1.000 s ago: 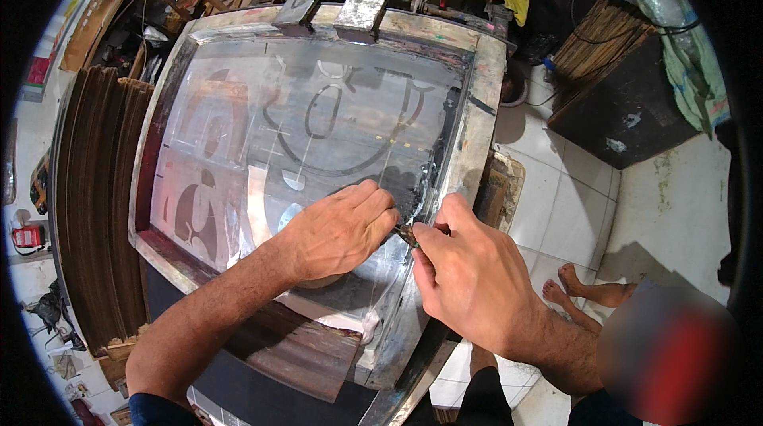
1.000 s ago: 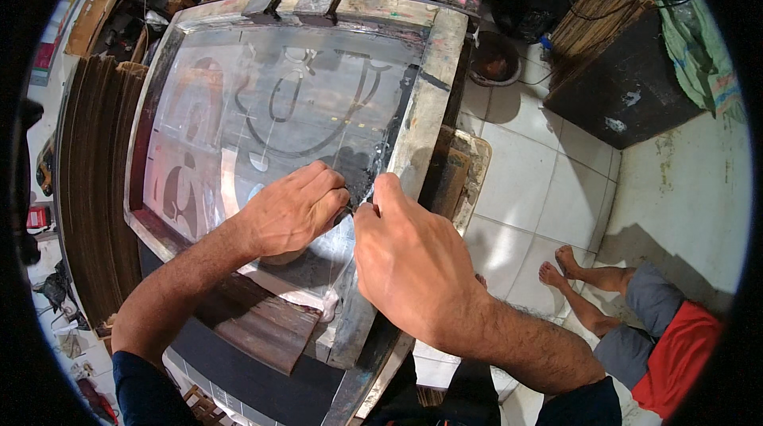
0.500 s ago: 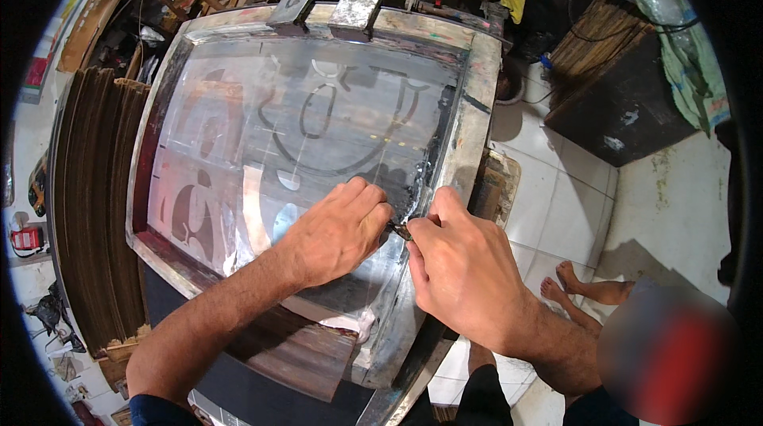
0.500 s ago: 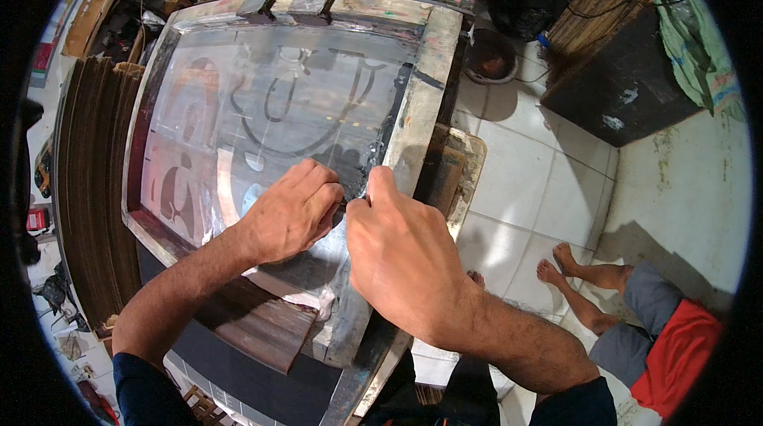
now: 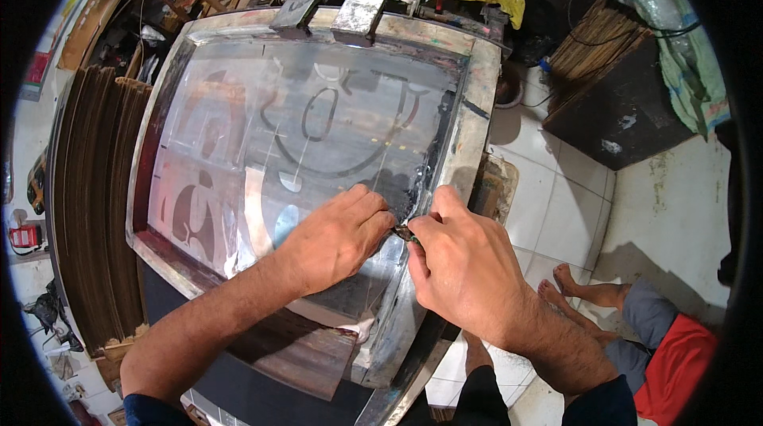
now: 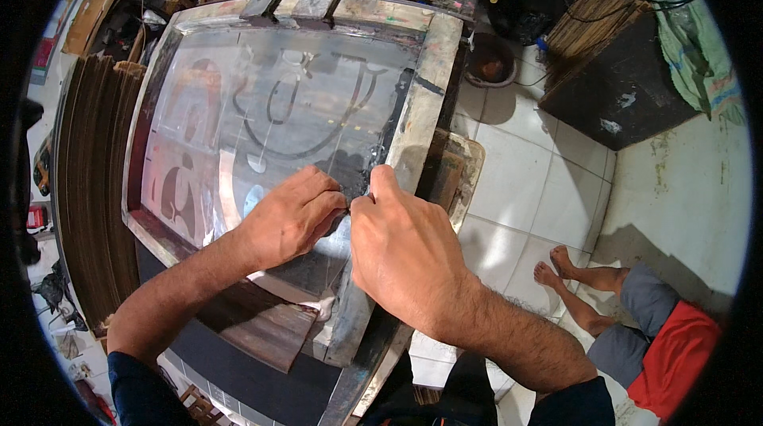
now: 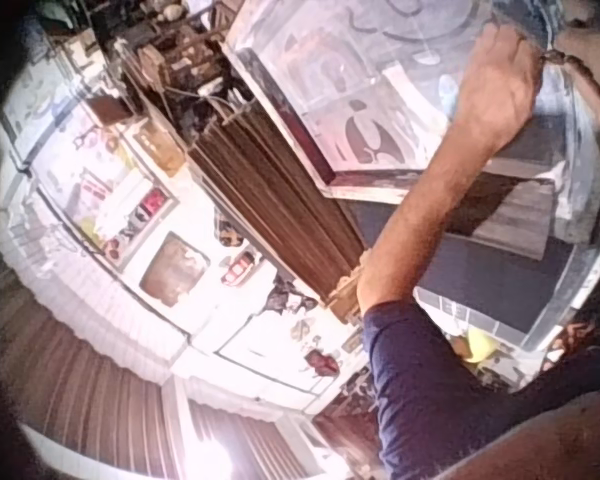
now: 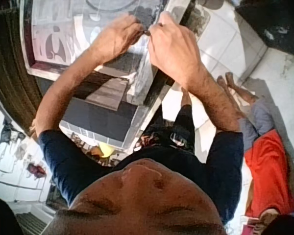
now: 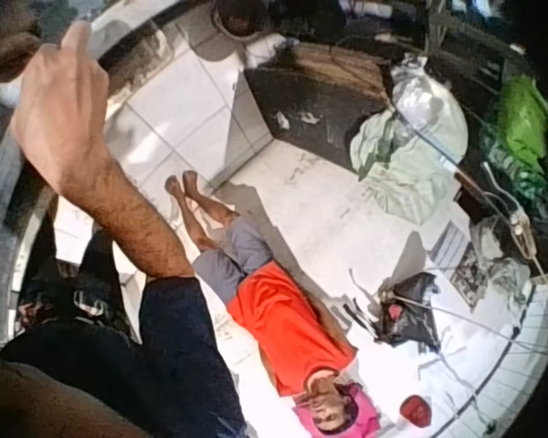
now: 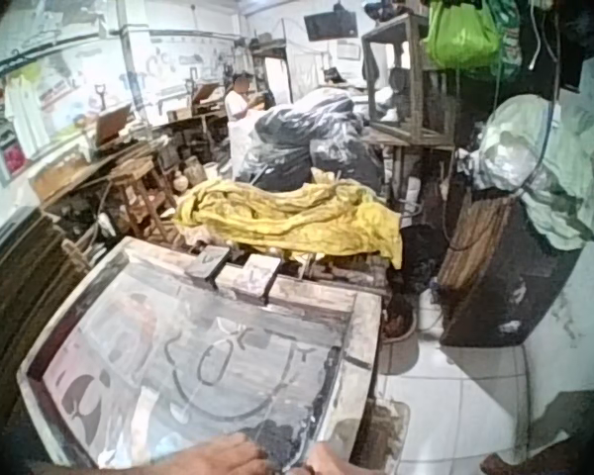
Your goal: The person aligns a screen printing frame over a black board, uses a squeegee to press the screen, and then uses a small tool to scrape residue from the screen mesh. The person repeats the alignment and scraping process on the same board.
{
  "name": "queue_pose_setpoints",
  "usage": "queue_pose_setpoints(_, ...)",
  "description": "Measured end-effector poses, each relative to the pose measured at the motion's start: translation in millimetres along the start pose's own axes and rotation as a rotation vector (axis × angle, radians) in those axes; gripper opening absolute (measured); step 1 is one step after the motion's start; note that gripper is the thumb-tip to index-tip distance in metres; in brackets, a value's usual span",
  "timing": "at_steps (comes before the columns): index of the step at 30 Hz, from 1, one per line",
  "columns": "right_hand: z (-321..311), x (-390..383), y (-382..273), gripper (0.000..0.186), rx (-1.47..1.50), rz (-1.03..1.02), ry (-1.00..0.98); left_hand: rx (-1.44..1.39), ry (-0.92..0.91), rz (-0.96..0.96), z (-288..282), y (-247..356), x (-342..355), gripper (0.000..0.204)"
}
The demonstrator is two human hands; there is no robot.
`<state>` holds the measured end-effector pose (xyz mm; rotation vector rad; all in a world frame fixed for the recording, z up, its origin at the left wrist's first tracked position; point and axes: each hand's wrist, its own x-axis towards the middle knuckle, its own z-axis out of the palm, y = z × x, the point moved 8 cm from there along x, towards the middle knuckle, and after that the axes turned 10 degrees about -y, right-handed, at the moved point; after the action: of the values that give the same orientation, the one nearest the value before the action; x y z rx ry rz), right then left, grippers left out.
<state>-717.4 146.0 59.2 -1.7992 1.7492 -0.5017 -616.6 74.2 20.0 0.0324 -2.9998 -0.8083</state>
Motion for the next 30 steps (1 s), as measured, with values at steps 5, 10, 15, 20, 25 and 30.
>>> queue_pose_setpoints(5,-1,1,1,0.011,0.0,-0.011,-0.007,0.04,-0.007,0.01,1,1,1,0.033)
queue_pose_setpoints(10,4,6,10,0.013,0.007,0.062,-0.075,0.068,-0.036,0.004,7,1,2,0.032)
queue_pose_setpoints(15,2,11,17,0.013,0.044,0.019,-0.105,0.048,-0.053,-0.026,9,-1,2,0.028)
queue_pose_setpoints(20,-3,18,25,0.016,0.106,-0.05,-0.159,0.027,-0.099,-0.054,8,-2,5,0.026)
queue_pose_setpoints(25,-14,11,24,0.02,0.219,-0.035,-0.186,-0.041,-0.098,-0.045,4,-4,6,0.025)
queue_pose_setpoints(30,-55,-13,27,0.021,0.171,0.048,0.099,-0.114,-0.009,-0.08,-3,-4,-2,0.03)
